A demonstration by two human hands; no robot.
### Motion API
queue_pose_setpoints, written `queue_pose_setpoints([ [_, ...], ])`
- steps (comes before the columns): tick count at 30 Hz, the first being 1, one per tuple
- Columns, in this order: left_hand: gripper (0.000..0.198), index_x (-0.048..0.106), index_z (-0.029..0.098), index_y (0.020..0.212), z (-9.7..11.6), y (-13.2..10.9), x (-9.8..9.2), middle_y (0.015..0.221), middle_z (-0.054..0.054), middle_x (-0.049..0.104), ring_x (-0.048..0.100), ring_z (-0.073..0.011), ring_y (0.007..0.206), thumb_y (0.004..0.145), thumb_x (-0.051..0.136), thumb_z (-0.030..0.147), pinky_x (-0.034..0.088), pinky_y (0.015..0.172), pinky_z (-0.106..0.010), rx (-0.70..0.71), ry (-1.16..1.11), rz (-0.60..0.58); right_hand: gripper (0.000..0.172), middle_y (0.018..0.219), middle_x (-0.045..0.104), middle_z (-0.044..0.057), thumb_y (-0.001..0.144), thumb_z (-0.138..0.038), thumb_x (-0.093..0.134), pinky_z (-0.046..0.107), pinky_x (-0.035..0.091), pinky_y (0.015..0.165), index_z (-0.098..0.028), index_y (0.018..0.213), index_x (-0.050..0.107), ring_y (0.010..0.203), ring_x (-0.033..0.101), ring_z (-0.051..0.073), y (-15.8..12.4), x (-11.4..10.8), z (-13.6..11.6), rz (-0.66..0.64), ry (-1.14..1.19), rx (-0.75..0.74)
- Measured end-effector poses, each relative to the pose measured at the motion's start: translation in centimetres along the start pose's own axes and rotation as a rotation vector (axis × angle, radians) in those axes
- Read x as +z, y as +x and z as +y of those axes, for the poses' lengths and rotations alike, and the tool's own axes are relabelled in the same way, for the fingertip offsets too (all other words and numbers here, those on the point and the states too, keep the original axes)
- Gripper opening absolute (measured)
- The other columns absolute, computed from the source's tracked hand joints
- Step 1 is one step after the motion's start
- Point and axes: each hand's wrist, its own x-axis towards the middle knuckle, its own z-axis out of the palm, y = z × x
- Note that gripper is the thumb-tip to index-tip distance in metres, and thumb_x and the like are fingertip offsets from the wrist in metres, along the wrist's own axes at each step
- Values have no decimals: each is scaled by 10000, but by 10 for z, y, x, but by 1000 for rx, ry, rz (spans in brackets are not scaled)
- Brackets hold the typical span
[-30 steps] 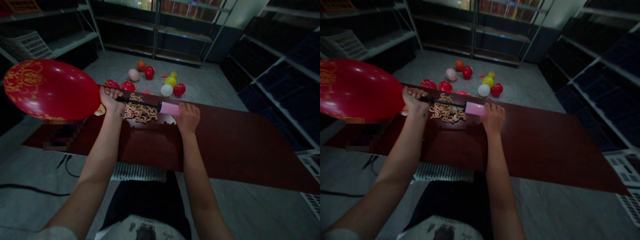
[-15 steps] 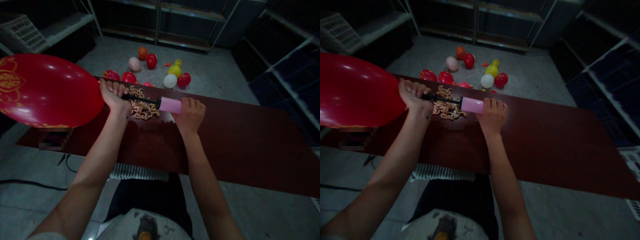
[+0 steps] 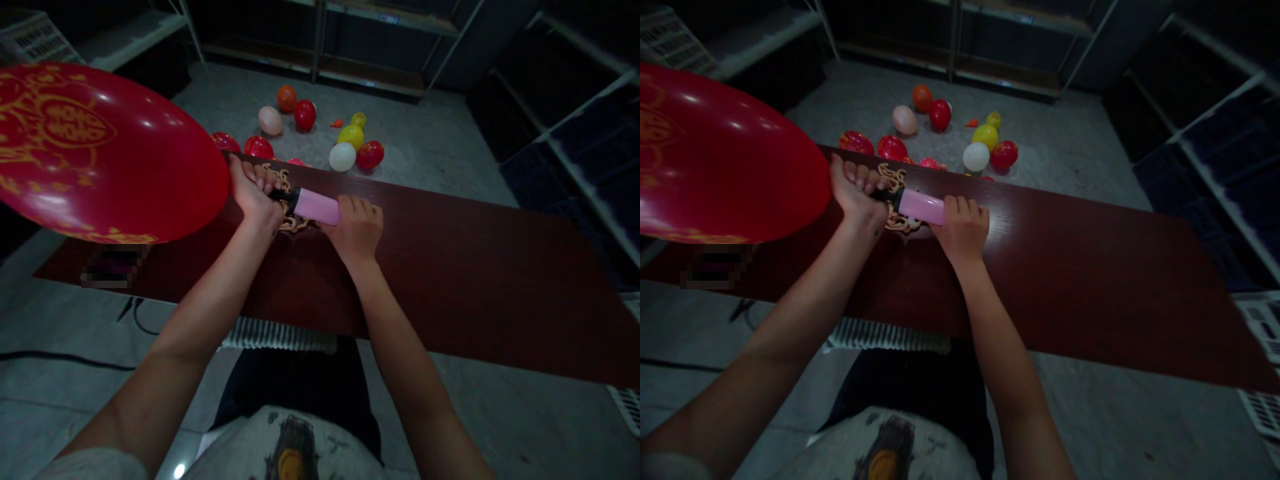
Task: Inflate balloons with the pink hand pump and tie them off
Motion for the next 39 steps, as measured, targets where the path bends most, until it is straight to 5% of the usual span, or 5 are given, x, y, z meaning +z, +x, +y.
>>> queue_pose_setpoints([
  [9, 530, 238, 213, 598, -4, 37, -21, 462, 70, 207, 202, -97, 355, 1096, 377, 330, 255, 418, -251, 53, 17, 0, 422, 1130, 702, 137, 888, -377, 659, 433, 353, 910, -187, 1263, 616, 1036, 572, 304, 3, 0, 12, 19, -65, -9],
  [19, 523, 228, 213, 590, 21, 65, -30, 450, 70, 210, 205, -98, 341, 1077, 387, 316, 247, 420, -257, 91, -34, -58, 369, 1129, 705, 125, 880, -326, 632, 437, 345, 945, -180, 1219, 637, 1039, 546, 296, 0, -1, 63, 147, -159, 56],
  [28, 507, 218, 196, 637, 41, 33, -10, 447, 86, 192, 189, -66, 335, 1127, 319, 277, 238, 420, -209, 88, -34, 32, 348, 1075, 704, 138, 862, -385, 625, 451, 358, 921, -180, 1142, 656, 1009, 553, 315, -1, -8, 58, 144, -104, 64],
  [39, 599, 207, 196, 549, 11, -10, -2, 452, 56, 153, 140, -102, 355, 1119, 333, 327, 224, 406, -261, 99, 40, -121, 328, 1038, 709, 122, 894, -419, 618, 433, 348, 877, -177, 1113, 656, 963, 573, 302, -4, -17, 1, 61, -13, 57],
])
